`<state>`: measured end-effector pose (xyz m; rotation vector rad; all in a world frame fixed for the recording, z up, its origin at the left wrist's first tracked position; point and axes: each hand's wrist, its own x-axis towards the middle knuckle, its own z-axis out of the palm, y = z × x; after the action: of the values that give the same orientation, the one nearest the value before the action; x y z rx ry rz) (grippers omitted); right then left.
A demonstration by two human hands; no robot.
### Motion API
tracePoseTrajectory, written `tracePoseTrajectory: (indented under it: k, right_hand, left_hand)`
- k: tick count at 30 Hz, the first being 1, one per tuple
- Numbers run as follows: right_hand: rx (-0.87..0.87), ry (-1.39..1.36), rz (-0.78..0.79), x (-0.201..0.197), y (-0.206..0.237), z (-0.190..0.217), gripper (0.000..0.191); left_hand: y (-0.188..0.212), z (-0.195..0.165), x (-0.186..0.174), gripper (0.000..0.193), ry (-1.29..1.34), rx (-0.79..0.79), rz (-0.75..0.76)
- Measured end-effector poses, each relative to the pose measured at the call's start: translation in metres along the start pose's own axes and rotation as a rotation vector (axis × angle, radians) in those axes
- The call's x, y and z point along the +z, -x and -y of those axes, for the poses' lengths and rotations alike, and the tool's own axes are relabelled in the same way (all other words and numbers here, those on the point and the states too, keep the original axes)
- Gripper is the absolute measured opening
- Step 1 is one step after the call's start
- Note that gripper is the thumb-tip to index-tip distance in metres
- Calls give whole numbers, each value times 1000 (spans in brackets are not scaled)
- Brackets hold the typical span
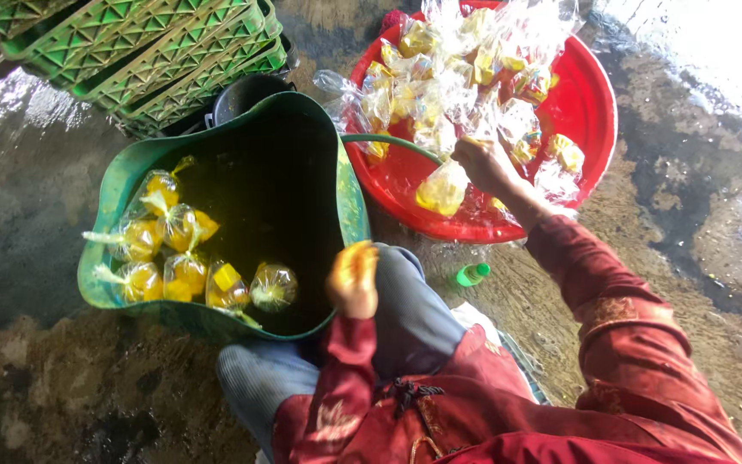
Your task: The person sits beside a green water-filled basin and a red basin of plastic bags. They take bags of yellow tofu blocks, open and retie each bag, then submerge the tied bags in the water basin, accumulating them there.
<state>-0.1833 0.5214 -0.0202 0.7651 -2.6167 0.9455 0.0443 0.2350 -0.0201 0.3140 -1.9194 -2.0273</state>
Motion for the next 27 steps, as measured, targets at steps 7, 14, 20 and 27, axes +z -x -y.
tracePoseTrajectory:
  k: [7,14,20,27]
  right_hand:
    - [-230,-78,-21,-75,-37,79,10]
    - [-175,-130,-137,-205,-16,155,9]
    - [-63,-399,-329,-226,62,162,11]
    - [104,-617,-527,-201,170,96,18]
  left_hand:
    - [1,54,120,29,501,-675,631]
    - [-45,49,204,39,1332,-837,446]
    - [-47,16,211,47,1450,-512,687]
    - [-3,28,202,52,1268,-480,663]
